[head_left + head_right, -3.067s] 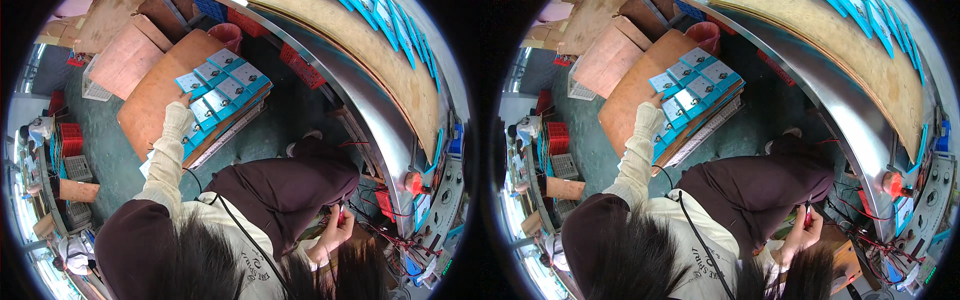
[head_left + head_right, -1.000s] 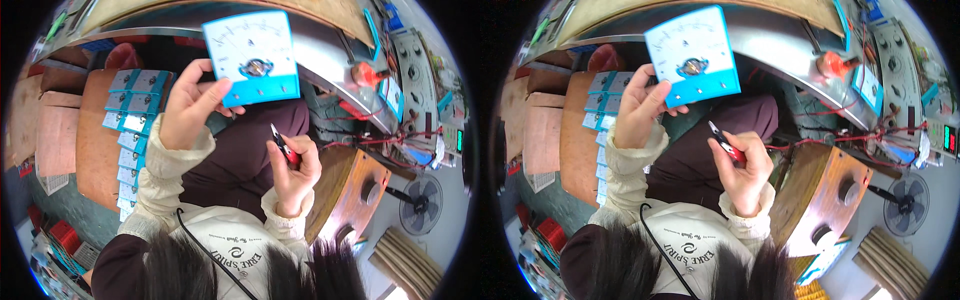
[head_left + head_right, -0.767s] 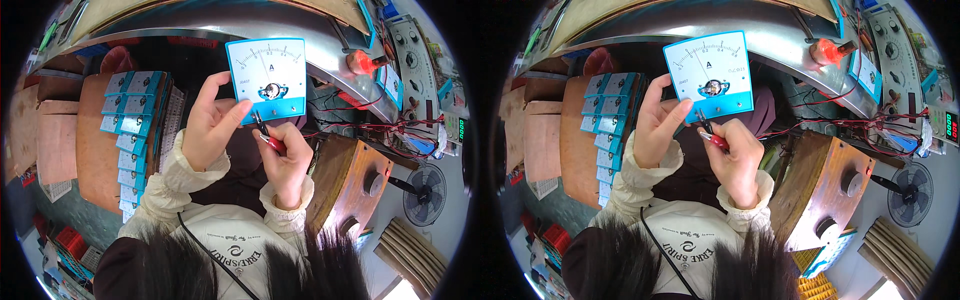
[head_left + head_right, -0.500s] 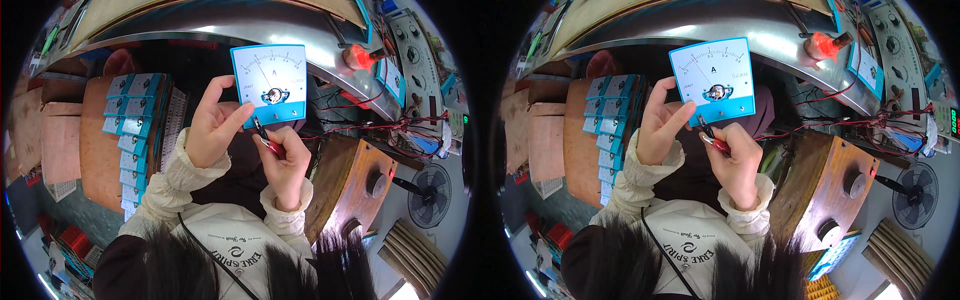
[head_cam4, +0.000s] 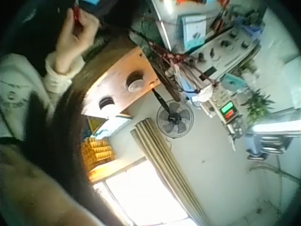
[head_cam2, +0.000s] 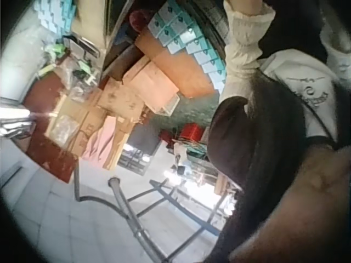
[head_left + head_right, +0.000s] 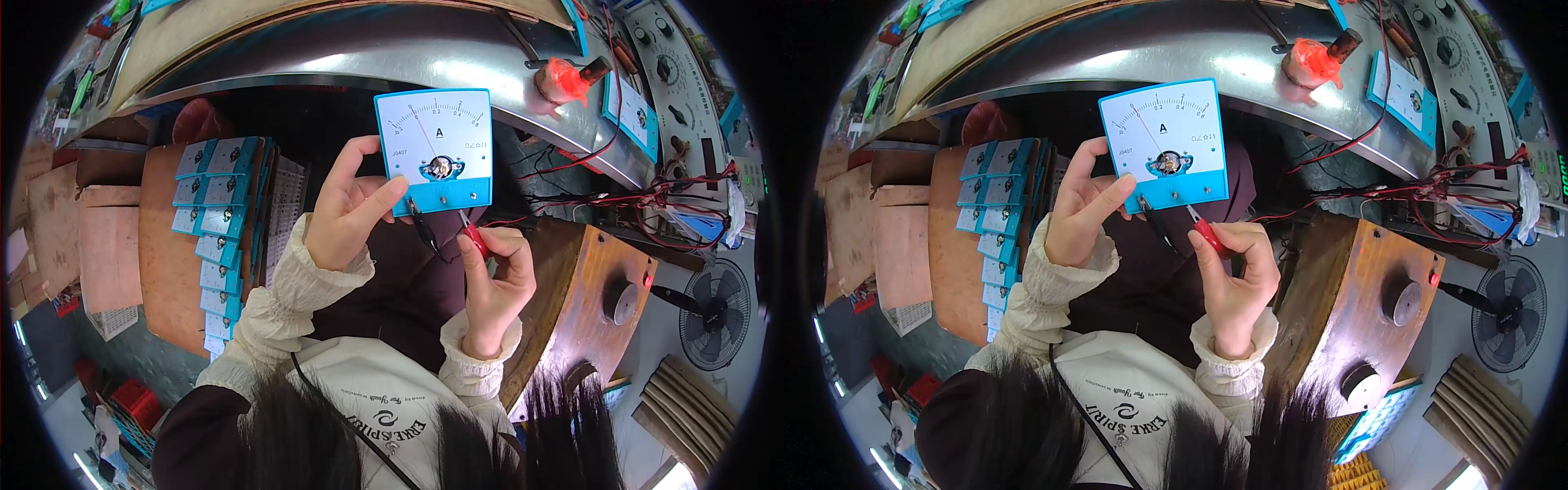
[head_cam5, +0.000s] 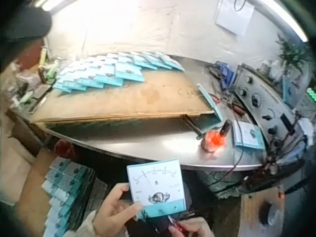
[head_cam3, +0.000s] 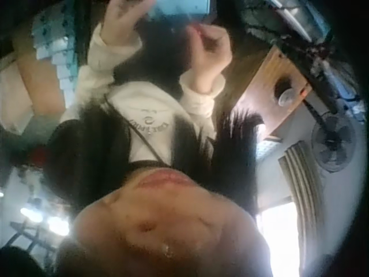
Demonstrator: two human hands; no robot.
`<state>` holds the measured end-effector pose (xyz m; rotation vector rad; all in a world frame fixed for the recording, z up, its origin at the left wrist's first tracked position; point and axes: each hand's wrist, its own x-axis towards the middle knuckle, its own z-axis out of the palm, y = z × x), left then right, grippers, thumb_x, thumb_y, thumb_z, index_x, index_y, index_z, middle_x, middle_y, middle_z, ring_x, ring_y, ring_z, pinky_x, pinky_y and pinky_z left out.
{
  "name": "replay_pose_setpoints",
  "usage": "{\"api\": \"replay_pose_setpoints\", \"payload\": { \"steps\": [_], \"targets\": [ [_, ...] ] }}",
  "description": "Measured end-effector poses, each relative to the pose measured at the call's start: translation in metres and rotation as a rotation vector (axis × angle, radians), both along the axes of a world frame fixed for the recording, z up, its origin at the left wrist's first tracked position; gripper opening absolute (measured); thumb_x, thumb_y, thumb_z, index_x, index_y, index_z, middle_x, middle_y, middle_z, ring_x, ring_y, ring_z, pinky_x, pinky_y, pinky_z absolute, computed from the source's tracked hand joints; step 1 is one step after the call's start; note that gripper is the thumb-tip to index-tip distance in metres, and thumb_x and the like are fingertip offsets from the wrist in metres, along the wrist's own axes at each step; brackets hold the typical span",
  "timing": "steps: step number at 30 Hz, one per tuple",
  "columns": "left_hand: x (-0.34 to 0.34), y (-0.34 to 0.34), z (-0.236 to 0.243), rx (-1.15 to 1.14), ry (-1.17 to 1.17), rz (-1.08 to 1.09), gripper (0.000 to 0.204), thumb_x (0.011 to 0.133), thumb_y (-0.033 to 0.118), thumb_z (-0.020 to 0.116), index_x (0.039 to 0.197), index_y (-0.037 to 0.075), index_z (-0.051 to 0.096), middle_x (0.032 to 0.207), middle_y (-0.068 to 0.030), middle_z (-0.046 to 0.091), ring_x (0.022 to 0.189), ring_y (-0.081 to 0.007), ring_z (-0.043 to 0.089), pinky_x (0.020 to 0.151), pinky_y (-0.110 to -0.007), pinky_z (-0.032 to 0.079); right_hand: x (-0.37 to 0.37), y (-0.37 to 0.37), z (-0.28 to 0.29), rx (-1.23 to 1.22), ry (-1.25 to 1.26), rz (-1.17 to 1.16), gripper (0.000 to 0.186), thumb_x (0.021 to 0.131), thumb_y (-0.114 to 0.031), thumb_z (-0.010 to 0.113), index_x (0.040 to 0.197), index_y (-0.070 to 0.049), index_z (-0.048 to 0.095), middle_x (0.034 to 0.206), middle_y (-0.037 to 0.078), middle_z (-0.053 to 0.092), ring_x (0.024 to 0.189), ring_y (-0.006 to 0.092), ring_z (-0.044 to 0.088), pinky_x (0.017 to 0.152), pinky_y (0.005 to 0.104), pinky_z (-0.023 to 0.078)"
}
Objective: The person tests analog meters by attaching electrical test leads to their terminals, places them against a machine on a wooden bench, and stacks the meters on the worktable.
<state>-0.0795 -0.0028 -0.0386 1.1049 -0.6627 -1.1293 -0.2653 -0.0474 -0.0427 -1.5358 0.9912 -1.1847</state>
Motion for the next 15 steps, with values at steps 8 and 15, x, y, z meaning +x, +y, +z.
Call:
{"api": "replay_pose_setpoints", "payload": {
  "steps": [8,15],
  "targets": [
    [-0.001,-0.003,0.002,-0.02,0.003,-0.018,0.042,0.094,0.01,0.059,0.128,0.003,0.036,0.096,-0.0117,0.069,0.073,-0.0117,0.064,0.062,-0.021,0.045,0.015,-0.004,0.0,-0.252,0.249,-0.023,0.024,0.069,0.009,0.078,0.08,0.001,0.059,0.078,0.012,0.064,0.065,0.0202,0.06,0.057,0.0263,0.047],
    [0.006,0.003,0.002,-0.003,0.038,-0.011,0.041,0.094,0.009,0.059,0.127,0.003,0.034,0.095,-0.0115,0.069,0.071,-0.0114,0.063,0.062,-0.021,0.044,0.029,0.003,-0.007,-0.14,0.116,-0.045,0.029,0.07,0.005,0.08,0.09,0.0,0.06,0.084,0.01,0.065,0.07,0.0136,0.06,0.062,0.0245,0.049]
  ]
}}
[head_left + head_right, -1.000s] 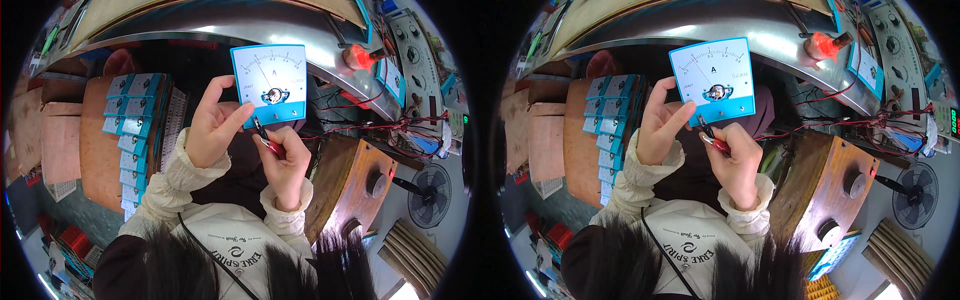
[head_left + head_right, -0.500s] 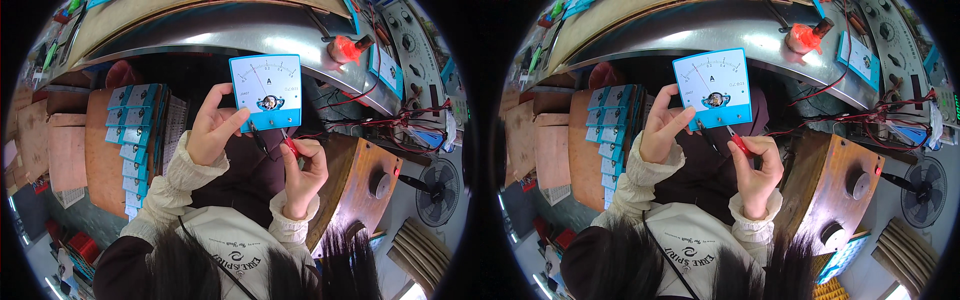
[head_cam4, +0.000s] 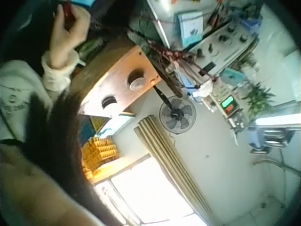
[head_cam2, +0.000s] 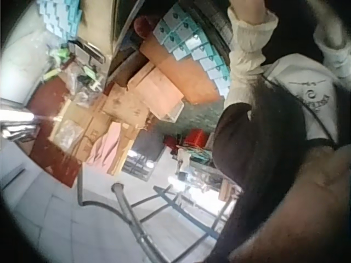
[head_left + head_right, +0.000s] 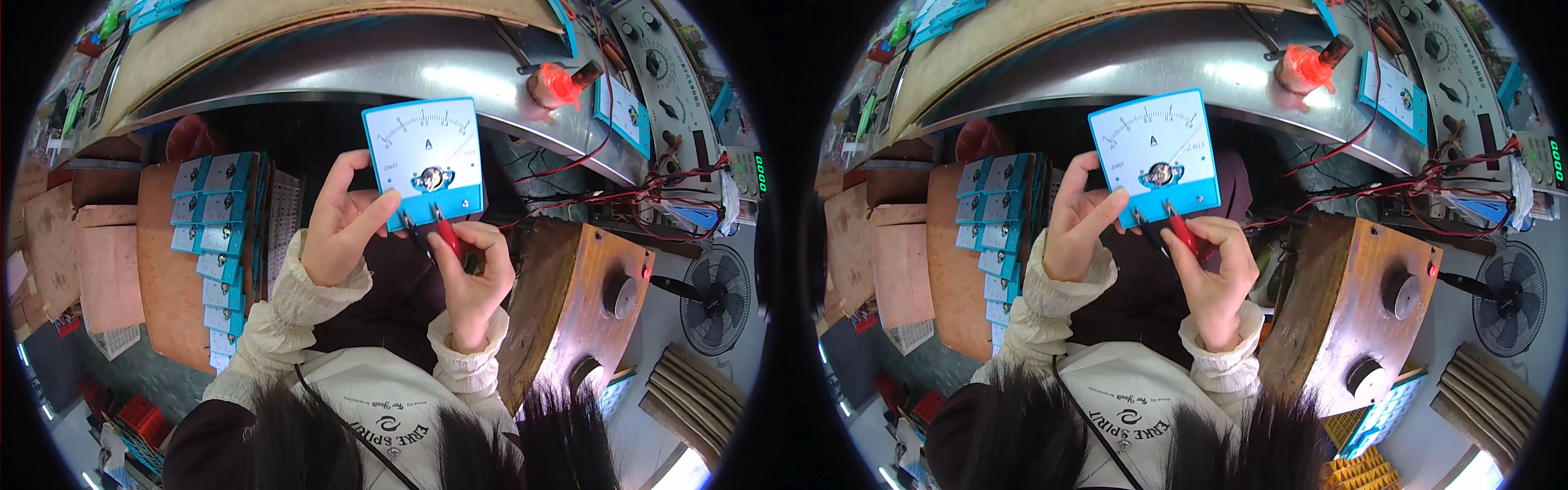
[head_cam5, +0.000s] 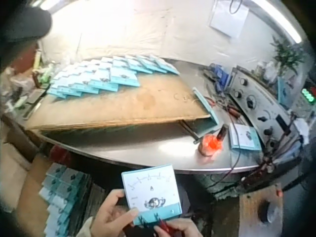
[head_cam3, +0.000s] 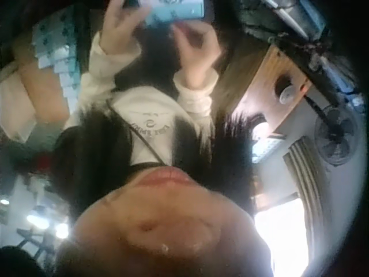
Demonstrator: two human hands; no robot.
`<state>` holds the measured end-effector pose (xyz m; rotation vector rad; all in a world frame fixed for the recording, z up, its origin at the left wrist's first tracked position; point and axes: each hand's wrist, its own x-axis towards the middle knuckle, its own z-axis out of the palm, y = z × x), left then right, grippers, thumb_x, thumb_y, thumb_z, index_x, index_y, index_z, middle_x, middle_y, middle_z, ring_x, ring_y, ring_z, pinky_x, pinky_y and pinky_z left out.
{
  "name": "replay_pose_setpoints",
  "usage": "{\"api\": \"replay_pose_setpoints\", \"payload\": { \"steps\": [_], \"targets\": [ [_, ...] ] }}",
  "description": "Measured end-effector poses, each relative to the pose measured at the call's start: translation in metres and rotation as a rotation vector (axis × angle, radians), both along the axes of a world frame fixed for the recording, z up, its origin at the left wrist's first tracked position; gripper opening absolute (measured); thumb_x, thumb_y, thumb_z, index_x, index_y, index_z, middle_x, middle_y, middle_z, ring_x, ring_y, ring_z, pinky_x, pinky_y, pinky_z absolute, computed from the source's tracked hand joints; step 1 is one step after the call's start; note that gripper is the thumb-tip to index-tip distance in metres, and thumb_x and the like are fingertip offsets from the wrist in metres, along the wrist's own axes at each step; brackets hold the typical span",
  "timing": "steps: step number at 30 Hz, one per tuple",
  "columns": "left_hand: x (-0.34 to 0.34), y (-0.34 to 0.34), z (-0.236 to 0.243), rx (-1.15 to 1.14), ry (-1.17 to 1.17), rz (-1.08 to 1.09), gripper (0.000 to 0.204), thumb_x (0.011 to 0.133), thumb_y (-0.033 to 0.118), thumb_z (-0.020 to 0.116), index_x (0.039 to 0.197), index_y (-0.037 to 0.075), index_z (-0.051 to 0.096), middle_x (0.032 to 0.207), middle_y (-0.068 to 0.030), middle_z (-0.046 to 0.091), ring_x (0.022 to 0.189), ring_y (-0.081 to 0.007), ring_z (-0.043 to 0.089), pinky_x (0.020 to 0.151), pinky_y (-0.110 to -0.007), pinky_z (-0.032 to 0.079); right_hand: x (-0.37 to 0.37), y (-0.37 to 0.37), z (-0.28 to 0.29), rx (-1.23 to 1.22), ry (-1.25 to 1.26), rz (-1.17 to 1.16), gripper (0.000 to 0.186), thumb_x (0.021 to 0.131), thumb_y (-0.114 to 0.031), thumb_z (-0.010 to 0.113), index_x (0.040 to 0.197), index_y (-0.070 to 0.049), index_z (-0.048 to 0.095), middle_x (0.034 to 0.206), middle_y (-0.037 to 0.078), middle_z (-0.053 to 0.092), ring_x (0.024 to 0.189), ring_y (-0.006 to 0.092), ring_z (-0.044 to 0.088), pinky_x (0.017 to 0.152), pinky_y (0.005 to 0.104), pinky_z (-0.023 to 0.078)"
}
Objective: The person tests analog meters by attaching electrical test leads to their terminals, places them against a machine on a wooden bench, and stacks the meters on the worktable.
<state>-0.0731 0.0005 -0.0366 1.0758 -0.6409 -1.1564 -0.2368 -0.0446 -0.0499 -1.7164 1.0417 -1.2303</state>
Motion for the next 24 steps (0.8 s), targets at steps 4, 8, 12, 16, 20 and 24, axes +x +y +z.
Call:
{"api": "replay_pose_setpoints", "payload": {
  "steps": [4,8,12,16,20,24],
  "targets": [
    [0.006,0.003,-0.001,0.047,0.007,-0.032,0.042,0.094,0.01,0.059,0.127,0.004,0.035,0.095,-0.0116,0.069,0.071,-0.0112,0.062,0.062,-0.021,0.043,0.001,-0.001,0.011,-0.082,0.083,-0.018,0.047,0.062,-0.001,0.086,0.102,-0.001,0.061,0.109,0.012,0.057,0.088,0.0187,0.058,0.066,0.0264,0.049],
    [-0.005,0.006,-0.004,0.034,-0.006,-0.016,0.041,0.094,0.008,0.059,0.127,0.003,0.036,0.093,-0.0104,0.068,0.079,-0.0099,0.062,0.065,-0.021,0.045,0.005,-0.001,0.023,-0.076,0.296,-0.02,0.097,0.057,-0.013,0.09,0.137,0.005,0.038,0.136,0.023,0.04,0.122,0.0384,0.044,0.099,0.0418,0.042],
    [-0.053,0.015,-0.005,0.012,-0.156,-0.107,0.042,0.093,0.001,0.055,0.131,-0.002,0.036,0.11,-0.0155,0.062,0.093,-0.0147,0.061,0.077,-0.024,0.047,-0.003,0.016,0.01,-0.015,0.317,-0.136,0.119,0.059,-0.02,0.086,0.147,0.009,0.011,0.138,0.033,0.034,0.125,0.0478,0.038,0.103,0.0462,0.037],
    [-0.078,0.024,-0.002,-0.006,-0.074,-0.526,0.053,0.095,-0.003,0.047,0.143,-0.001,0.025,0.112,-0.0164,0.062,0.099,-0.0165,0.06,0.092,-0.029,0.046,-0.085,0.032,-0.018,0.062,0.252,-0.284,0.117,0.055,-0.032,0.089,0.143,0.008,0.024,0.135,0.027,0.043,0.127,0.0403,0.044,0.104,0.0416,0.038],
    [-0.079,0.012,-0.016,0.087,-0.224,-0.658,0.052,0.095,-0.001,0.051,0.142,0.0,0.029,0.114,-0.0164,0.063,0.096,-0.0127,0.06,0.091,-0.024,0.044,-0.224,0.04,-0.021,0.094,0.491,-0.933,0.101,0.06,-0.03,0.089,0.136,0.01,0.035,0.124,0.021,0.051,0.116,0.0283,0.051,0.099,0.037,0.041],
    [-0.079,-0.007,-0.022,0.039,-0.294,-0.721,0.048,0.093,-0.002,0.053,0.138,-0.002,0.036,0.112,-0.0155,0.063,0.095,-0.0117,0.06,0.09,-0.024,0.045,-0.338,0.048,-0.013,0.155,0.685,-1.513,0.101,0.064,-0.05,0.083,0.131,0.012,0.043,0.126,0.027,0.053,0.116,0.0373,0.053,0.101,0.0426,0.039]
  ]
}}
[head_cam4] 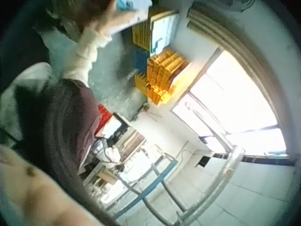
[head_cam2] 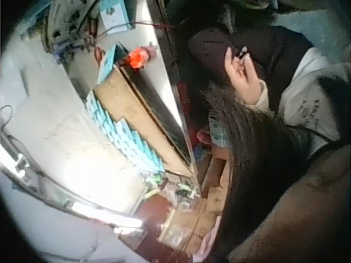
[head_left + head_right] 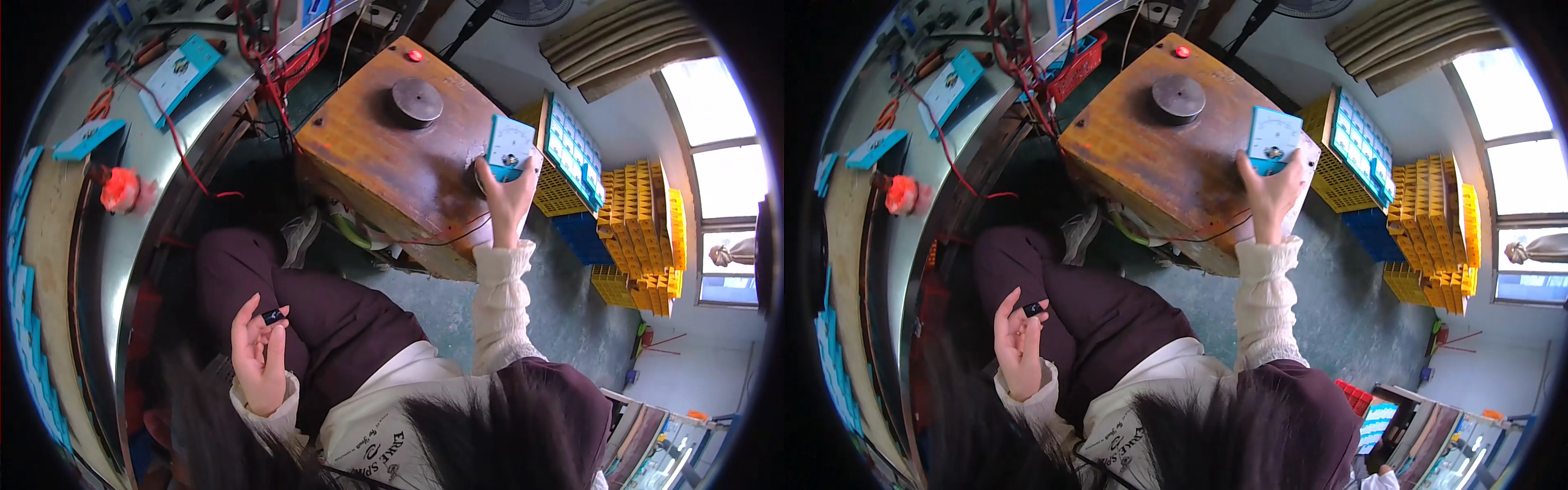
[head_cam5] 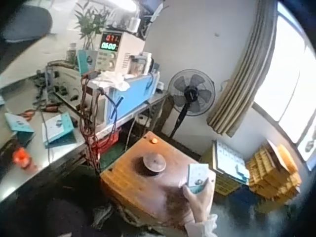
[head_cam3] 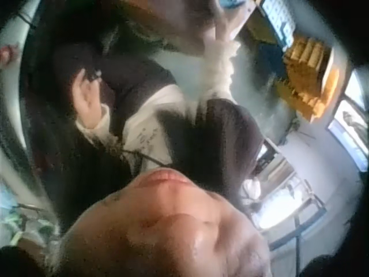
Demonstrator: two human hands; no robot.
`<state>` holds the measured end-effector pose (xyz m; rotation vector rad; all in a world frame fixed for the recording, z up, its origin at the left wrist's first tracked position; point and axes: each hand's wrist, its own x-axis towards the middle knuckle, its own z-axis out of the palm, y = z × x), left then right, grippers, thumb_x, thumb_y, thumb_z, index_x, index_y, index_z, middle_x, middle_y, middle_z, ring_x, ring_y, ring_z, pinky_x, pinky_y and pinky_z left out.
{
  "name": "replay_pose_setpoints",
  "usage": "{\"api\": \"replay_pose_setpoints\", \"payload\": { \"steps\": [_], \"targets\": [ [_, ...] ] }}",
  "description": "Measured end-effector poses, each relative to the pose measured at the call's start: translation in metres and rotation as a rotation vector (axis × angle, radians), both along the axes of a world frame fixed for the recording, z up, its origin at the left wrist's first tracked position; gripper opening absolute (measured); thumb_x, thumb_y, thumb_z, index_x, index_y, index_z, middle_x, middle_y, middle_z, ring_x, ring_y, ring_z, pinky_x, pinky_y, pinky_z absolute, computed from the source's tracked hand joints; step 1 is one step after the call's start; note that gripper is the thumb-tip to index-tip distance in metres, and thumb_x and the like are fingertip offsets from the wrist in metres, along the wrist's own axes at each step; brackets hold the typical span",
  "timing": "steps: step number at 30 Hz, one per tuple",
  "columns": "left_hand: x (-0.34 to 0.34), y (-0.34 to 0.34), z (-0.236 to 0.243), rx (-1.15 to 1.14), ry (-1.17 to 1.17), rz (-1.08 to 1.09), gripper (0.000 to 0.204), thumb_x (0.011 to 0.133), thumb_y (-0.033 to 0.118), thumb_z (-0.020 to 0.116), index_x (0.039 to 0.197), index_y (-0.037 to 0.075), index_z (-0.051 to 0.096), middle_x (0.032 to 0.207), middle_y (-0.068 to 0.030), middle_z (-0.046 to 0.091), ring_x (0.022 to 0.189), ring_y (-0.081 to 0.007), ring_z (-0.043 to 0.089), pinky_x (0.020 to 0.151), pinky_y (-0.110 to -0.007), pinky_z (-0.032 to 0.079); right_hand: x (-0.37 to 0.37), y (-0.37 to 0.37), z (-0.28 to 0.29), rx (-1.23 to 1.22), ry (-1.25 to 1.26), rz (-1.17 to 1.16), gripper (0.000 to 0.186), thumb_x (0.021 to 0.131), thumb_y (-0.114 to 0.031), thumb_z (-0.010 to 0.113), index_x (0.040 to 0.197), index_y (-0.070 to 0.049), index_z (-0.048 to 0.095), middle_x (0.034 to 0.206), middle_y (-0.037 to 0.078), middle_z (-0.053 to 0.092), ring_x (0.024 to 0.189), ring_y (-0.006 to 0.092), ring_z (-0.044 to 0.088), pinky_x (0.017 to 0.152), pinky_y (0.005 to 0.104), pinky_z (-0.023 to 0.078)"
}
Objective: The person tests analog meters by attaching electrical test leads to their terminals, places them against a machine on a wooden bench, and stacks the meters on the worktable.
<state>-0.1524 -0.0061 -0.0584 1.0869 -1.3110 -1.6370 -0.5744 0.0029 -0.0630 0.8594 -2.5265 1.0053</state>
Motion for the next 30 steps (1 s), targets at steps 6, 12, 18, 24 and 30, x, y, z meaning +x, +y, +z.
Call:
{"api": "replay_pose_setpoints", "payload": {
  "steps": [6,12,18,24,30],
  "targets": [
    [-0.014,-0.011,0.013,-0.026,-0.153,-0.135,0.046,0.092,0.0,0.056,0.135,-0.003,0.04,0.113,-0.0158,0.064,0.095,-0.0121,0.061,0.089,-0.024,0.046,-0.04,0.003,-0.031,0.113,0.117,-0.159,0.103,0.065,-0.059,0.078,0.133,0.01,0.042,0.125,0.025,0.053,0.119,0.0364,0.05,0.106,0.0498,0.029],
    [-0.027,0.0,0.009,0.016,-0.123,-0.183,0.046,0.092,-0.002,0.055,0.135,-0.003,0.04,0.112,-0.0157,0.065,0.098,-0.0128,0.061,0.09,-0.025,0.046,-0.042,0.005,-0.033,0.097,0.164,-0.154,0.101,0.065,-0.057,0.078,0.132,0.01,0.044,0.123,0.025,0.054,0.116,0.0377,0.05,0.102,0.0443,0.035],
    [-0.023,0.002,0.009,0.061,-0.181,-0.204,0.045,0.092,0.0,0.054,0.135,-0.003,0.04,0.113,-0.0157,0.065,0.098,-0.0137,0.061,0.092,-0.027,0.045,-0.037,0.002,-0.03,0.091,0.155,-0.171,0.1,0.065,-0.057,0.078,0.131,0.01,0.045,0.122,0.026,0.055,0.115,0.0384,0.051,0.101,0.0439,0.036],
    [-0.019,0.0,0.011,0.059,-0.188,-0.18,0.045,0.093,0.001,0.055,0.135,-0.002,0.039,0.114,-0.016,0.064,0.099,-0.0134,0.06,0.093,-0.028,0.045,-0.035,0.003,-0.026,0.048,0.094,-0.147,0.101,0.066,-0.056,0.078,0.133,0.01,0.042,0.123,0.026,0.054,0.116,0.0389,0.05,0.101,0.0443,0.037],
    [-0.022,0.007,0.005,0.043,-0.167,-0.182,0.043,0.093,0.0,0.055,0.134,-0.003,0.041,0.112,-0.0154,0.065,0.096,-0.0129,0.061,0.09,-0.026,0.046,-0.036,0.003,-0.024,0.069,0.059,-0.127,0.106,0.062,-0.054,0.082,0.134,0.01,0.038,0.124,0.024,0.052,0.117,0.0362,0.05,0.101,0.0425,0.037]
  ]
}}
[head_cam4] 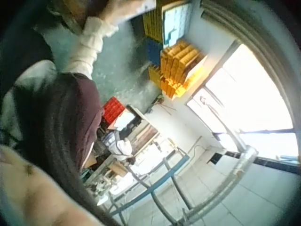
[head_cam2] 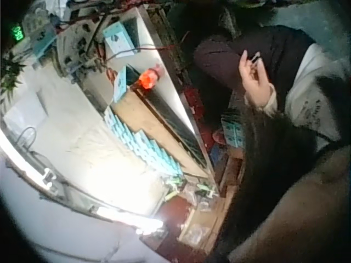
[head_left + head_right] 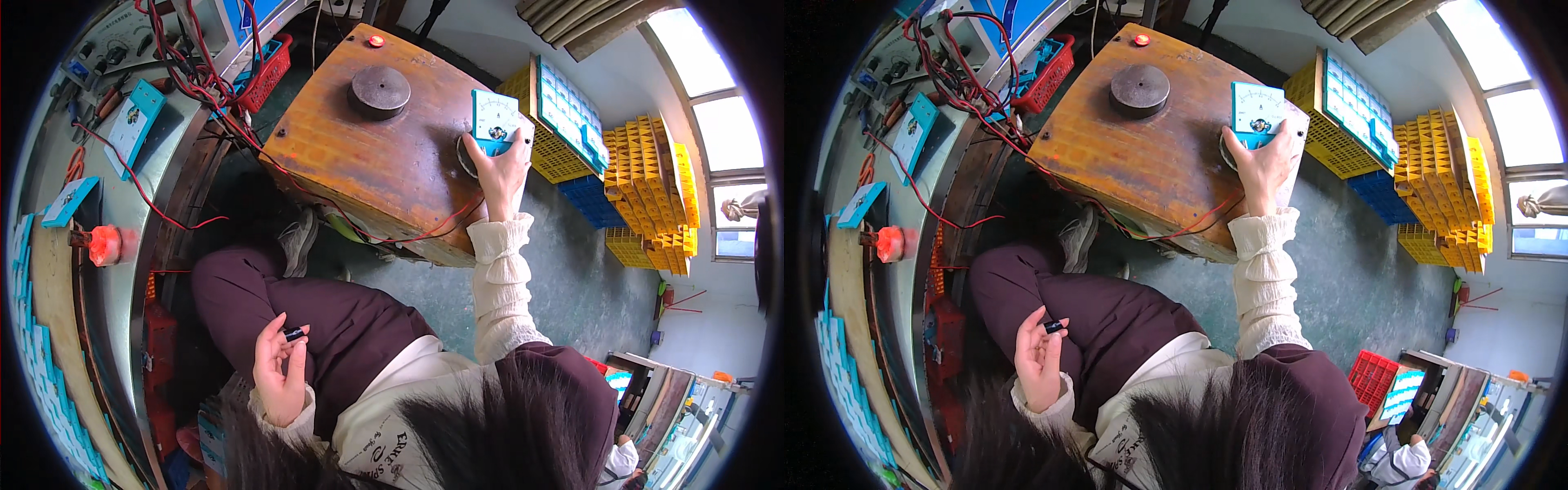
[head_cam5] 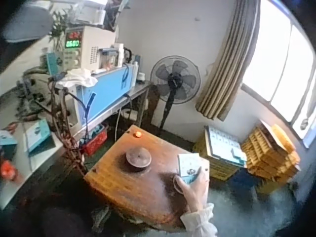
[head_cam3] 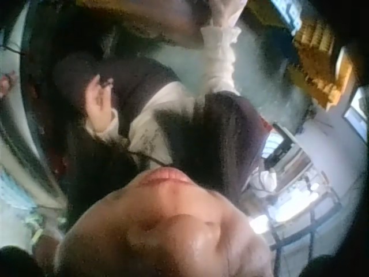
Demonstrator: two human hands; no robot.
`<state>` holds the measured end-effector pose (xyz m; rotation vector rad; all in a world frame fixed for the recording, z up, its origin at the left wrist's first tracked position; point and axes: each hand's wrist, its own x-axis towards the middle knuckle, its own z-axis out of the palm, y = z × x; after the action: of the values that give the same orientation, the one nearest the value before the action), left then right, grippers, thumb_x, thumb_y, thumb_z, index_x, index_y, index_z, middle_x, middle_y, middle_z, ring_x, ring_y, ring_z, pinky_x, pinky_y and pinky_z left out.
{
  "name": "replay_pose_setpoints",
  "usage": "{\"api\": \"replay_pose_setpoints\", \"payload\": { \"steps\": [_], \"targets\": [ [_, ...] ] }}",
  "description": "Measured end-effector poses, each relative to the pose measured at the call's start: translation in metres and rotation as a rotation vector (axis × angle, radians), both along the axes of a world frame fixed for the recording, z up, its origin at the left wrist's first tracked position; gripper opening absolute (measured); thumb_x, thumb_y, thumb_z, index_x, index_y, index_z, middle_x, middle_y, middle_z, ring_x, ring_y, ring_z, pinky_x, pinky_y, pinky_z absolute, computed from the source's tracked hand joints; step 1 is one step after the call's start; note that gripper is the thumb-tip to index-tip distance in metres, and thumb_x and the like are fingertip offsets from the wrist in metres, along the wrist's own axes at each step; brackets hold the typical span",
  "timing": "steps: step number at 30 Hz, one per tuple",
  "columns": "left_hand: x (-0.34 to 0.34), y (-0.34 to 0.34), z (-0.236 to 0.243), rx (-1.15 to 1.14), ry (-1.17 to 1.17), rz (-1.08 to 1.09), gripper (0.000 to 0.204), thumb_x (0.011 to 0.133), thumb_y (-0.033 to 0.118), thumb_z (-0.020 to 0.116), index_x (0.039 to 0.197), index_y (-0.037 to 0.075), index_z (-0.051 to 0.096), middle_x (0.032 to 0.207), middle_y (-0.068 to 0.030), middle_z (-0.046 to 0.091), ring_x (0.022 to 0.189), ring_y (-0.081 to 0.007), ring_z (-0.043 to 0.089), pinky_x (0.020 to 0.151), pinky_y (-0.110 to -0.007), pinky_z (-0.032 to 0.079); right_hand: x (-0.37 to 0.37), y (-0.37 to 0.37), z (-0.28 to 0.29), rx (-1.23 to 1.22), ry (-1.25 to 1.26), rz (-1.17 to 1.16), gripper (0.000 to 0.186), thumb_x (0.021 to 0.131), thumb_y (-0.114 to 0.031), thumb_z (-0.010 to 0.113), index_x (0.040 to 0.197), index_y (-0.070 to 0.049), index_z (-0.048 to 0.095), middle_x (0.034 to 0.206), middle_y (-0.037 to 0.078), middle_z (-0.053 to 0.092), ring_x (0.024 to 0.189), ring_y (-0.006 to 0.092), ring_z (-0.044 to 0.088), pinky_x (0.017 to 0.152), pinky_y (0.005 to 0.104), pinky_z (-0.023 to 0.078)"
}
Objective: The person tests analog meters by attaching electrical test leads to their terminals, places them against a machine on a wooden bench, and stacks the meters on the worktable.
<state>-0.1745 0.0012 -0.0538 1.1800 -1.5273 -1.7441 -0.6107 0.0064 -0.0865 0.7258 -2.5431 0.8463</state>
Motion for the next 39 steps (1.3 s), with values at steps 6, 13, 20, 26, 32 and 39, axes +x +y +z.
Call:
{"api": "replay_pose_setpoints", "payload": {
  "steps": [6,13,20,26,32,39],
  "targets": [
    [-0.001,0.004,-0.006,0.021,0.019,-0.004,0.042,0.092,-0.001,0.055,0.133,-0.003,0.042,0.111,-0.015,0.066,0.095,-0.0119,0.062,0.088,-0.025,0.046,-0.001,0.002,0.004,0.01,0.022,0.044,0.104,0.062,-0.053,0.082,0.133,0.009,0.039,0.121,0.024,0.054,0.114,0.0359,0.053,0.098,0.0417,0.041],
    [0.003,0.001,-0.009,0.009,0.007,0.006,0.042,0.092,-0.001,0.056,0.132,-0.002,0.044,0.11,-0.0155,0.066,0.094,-0.0117,0.062,0.087,-0.024,0.047,0.005,0.001,0.015,0.027,-0.036,0.075,0.1,0.065,-0.052,0.081,0.133,0.009,0.041,0.123,0.026,0.054,0.115,0.0357,0.052,0.098,0.0406,0.042],
    [0.003,0.002,-0.011,-0.019,0.077,0.045,0.042,0.09,-0.004,0.058,0.13,-0.003,0.046,0.108,-0.0162,0.066,0.092,-0.0119,0.063,0.082,-0.023,0.049,-0.008,0.006,0.002,0.005,0.071,0.217,0.086,0.069,-0.043,0.083,0.129,0.006,0.047,0.12,0.024,0.056,0.113,0.0352,0.055,0.097,0.0392,0.042],
    [0.014,0.007,-0.006,-0.107,0.084,0.21,0.033,0.088,0.0,0.063,0.121,0.001,0.057,0.098,-0.0086,0.07,0.085,-0.0076,0.064,0.075,-0.022,0.049,-0.011,0.001,-0.003,-0.088,0.01,0.253,0.072,0.071,-0.032,0.084,0.125,0.005,0.051,0.118,0.02,0.057,0.109,0.0322,0.056,0.096,0.0406,0.043],
    [0.031,0.008,0.0,-0.244,0.005,0.422,0.026,0.093,0.006,0.057,0.117,-0.002,0.062,0.095,-0.0105,0.069,0.089,-0.0152,0.065,0.077,-0.025,0.05,0.153,-0.052,0.011,-0.375,0.008,0.618,0.089,0.059,-0.025,0.09,0.129,0.004,0.044,0.116,0.021,0.057,0.106,0.0336,0.057,0.092,0.0443,0.047],
    [0.066,0.013,0.018,-0.33,-0.04,0.836,0.036,0.09,0.006,0.061,0.125,-0.001,0.054,0.1,-0.0096,0.067,0.082,-0.0096,0.062,0.07,-0.025,0.05,0.376,-0.034,0.026,-0.14,-0.586,1.574,0.109,0.057,-0.013,0.088,0.144,0.006,0.025,0.137,0.026,0.041,0.124,0.0414,0.044,0.102,0.0466,0.038]
  ]
}}
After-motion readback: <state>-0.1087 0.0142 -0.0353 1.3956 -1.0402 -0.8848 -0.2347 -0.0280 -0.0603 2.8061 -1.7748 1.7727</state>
